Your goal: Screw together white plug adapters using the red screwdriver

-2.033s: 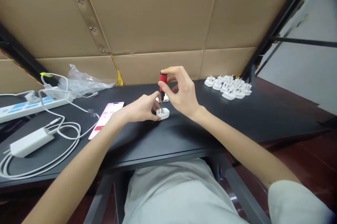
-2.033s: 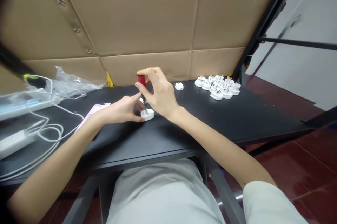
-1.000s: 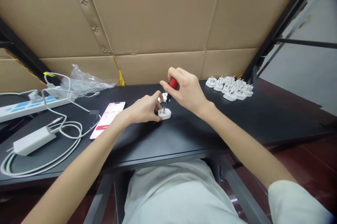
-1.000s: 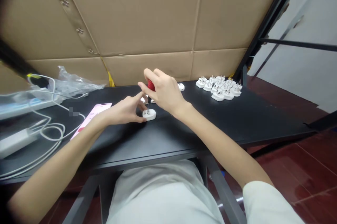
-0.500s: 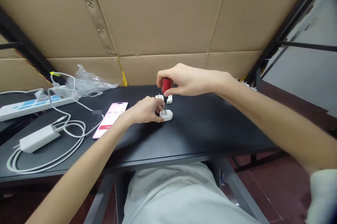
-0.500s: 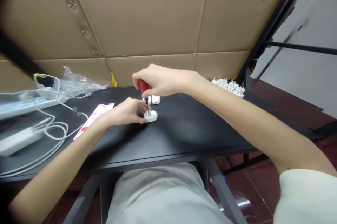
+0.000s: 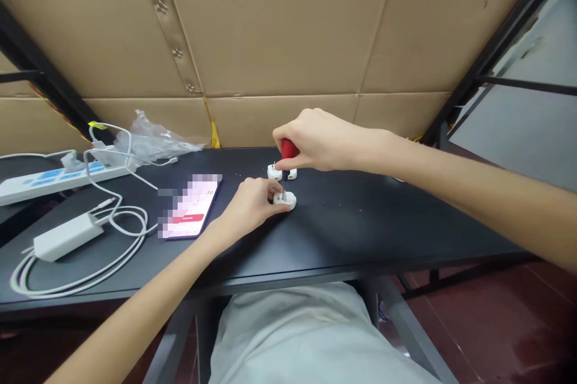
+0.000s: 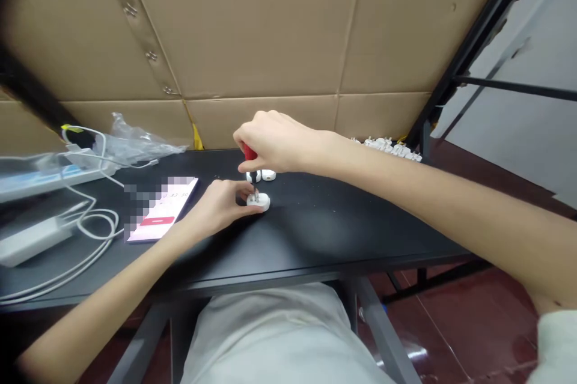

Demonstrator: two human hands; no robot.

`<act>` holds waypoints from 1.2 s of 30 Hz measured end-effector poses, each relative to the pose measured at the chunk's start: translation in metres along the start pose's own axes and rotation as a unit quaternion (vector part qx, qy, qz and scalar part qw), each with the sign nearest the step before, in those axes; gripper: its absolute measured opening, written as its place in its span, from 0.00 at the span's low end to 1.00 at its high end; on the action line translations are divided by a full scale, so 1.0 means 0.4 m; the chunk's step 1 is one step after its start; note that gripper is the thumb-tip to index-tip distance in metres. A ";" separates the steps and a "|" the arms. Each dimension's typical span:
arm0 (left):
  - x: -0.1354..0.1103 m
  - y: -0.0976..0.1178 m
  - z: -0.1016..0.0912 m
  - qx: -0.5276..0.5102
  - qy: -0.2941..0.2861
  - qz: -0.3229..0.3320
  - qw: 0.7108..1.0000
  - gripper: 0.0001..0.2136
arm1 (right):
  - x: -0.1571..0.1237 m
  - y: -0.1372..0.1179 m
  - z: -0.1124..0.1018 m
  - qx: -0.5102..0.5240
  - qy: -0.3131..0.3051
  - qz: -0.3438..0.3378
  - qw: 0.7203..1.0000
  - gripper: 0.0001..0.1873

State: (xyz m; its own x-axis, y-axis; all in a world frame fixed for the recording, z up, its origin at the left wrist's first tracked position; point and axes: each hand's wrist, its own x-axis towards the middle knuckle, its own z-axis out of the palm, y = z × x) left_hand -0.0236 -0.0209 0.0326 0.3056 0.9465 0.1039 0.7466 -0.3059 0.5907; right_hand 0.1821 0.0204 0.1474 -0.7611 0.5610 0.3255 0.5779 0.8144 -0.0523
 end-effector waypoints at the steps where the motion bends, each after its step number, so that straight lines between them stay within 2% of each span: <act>1: -0.001 -0.002 0.004 0.003 0.006 -0.002 1.000 0.13 | 0.003 -0.004 0.009 -0.010 0.010 0.012 1.000 0.20; 5: -0.011 -0.011 0.028 0.048 0.032 0.010 0.998 0.14 | 0.037 -0.021 0.042 -0.061 0.056 0.075 0.994 0.26; 6: -0.015 -0.014 0.036 0.062 0.046 0.017 0.997 0.15 | 0.049 -0.023 0.046 -0.068 0.059 0.062 0.994 0.25; 8: -0.023 -0.025 0.050 0.079 0.059 0.029 0.995 0.16 | 0.067 -0.021 0.048 -0.089 0.046 0.069 0.993 0.25; 11: -0.031 -0.044 0.069 0.091 0.084 0.060 0.990 0.16 | 0.071 -0.008 0.040 -0.099 0.016 0.047 0.994 0.18; 13: -0.033 -0.053 0.075 0.095 0.081 0.070 0.990 0.17 | 0.059 0.007 0.037 -0.089 0.009 -0.005 0.996 0.13; 16: -0.034 -0.057 0.075 0.100 0.079 0.066 0.990 0.18 | 0.036 0.049 0.045 -0.031 0.015 -0.076 0.997 0.15; 18: -0.034 -0.054 0.071 0.104 0.081 0.059 0.990 0.18 | 0.028 0.086 0.055 0.036 0.004 -0.078 0.996 0.17; 19: -0.034 -0.052 0.068 0.105 0.080 0.055 0.990 0.18 | 0.027 0.106 0.060 0.059 0.020 -0.063 0.996 0.15; 22: -0.032 -0.046 0.058 0.100 0.072 0.044 0.991 0.18 | 0.041 0.147 0.060 0.066 0.054 -0.027 0.996 0.12; 24: -0.030 -0.044 0.052 0.086 0.065 0.036 0.993 0.19 | 0.063 0.153 0.045 0.065 0.011 -0.049 0.997 0.15; 26: -0.029 -0.042 0.048 0.073 0.063 0.030 0.995 0.20 | 0.087 0.141 0.024 0.056 -0.054 -0.090 0.993 0.16; 27: -0.029 -0.042 0.047 0.070 0.063 0.029 0.995 0.19 | 0.099 0.131 0.014 0.052 -0.066 -0.106 0.991 0.16; 31: -0.026 -0.043 0.048 0.065 0.066 0.028 0.995 0.17 | 0.123 0.067 -0.018 0.038 -0.035 -0.105 0.993 0.21; 32: -0.026 -0.044 0.049 0.060 0.066 0.027 0.996 0.17 | 0.123 0.047 -0.026 0.023 -0.051 -0.092 0.994 0.21; 34: -0.025 -0.045 0.052 0.052 0.074 0.023 0.996 0.16 | 0.117 0.008 -0.046 -0.018 -0.101 -0.058 0.993 0.21; 36: -0.025 -0.045 0.056 0.048 0.086 0.020 0.995 0.15 | 0.106 -0.027 -0.067 -0.083 -0.188 -0.033 0.978 0.19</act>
State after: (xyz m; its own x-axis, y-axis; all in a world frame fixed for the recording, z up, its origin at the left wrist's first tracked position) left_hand -0.0269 -0.0271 0.0031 0.2374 0.9342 0.2665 0.7913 -0.3451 0.5048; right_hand 0.1514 0.0314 0.1870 -0.8353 0.5477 -0.0489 0.5393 0.8334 0.1211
